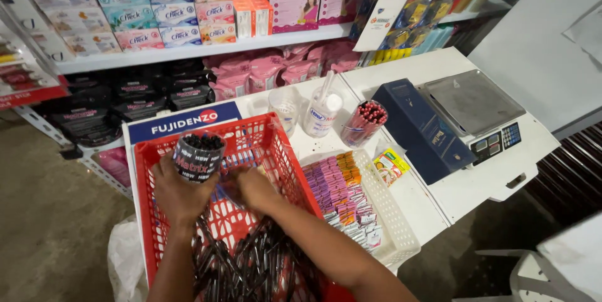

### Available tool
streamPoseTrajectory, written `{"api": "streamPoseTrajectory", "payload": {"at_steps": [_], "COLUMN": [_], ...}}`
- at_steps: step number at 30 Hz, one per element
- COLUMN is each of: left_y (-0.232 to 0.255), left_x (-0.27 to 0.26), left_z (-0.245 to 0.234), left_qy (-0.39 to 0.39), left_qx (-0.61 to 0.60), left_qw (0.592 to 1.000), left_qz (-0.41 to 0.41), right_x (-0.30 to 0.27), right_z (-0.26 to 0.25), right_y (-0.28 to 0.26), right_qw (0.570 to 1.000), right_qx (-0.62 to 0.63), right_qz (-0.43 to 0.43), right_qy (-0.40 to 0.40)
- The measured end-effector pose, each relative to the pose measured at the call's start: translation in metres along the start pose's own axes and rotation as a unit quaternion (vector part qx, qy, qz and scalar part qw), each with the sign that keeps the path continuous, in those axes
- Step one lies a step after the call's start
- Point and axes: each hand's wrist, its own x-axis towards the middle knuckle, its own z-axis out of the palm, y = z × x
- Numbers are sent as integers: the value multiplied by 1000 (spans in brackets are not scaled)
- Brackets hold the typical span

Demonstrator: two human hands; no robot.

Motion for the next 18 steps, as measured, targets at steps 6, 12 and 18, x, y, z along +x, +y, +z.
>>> {"api": "streamPoseTrajectory", "payload": {"at_steps": [6, 12, 18], "left_y": [9, 5, 5], "left_x": [4, 6, 9], "left_z": [-9, -8, -3], "left_qy": [19, -8, -81], "left_qx": [-24, -20, 20], "left_qw": [1000, 1000, 996], "left_qz": [5, -11, -42], "right_x": [9, 19, 4], "right_z": [68, 20, -59], "right_y": [7, 12, -5], "right_qw": [990, 999, 946], "right_qx": [-49, 5, 239], "right_qz": [-135, 26, 35], "right_qy": [-9, -20, 217]}}
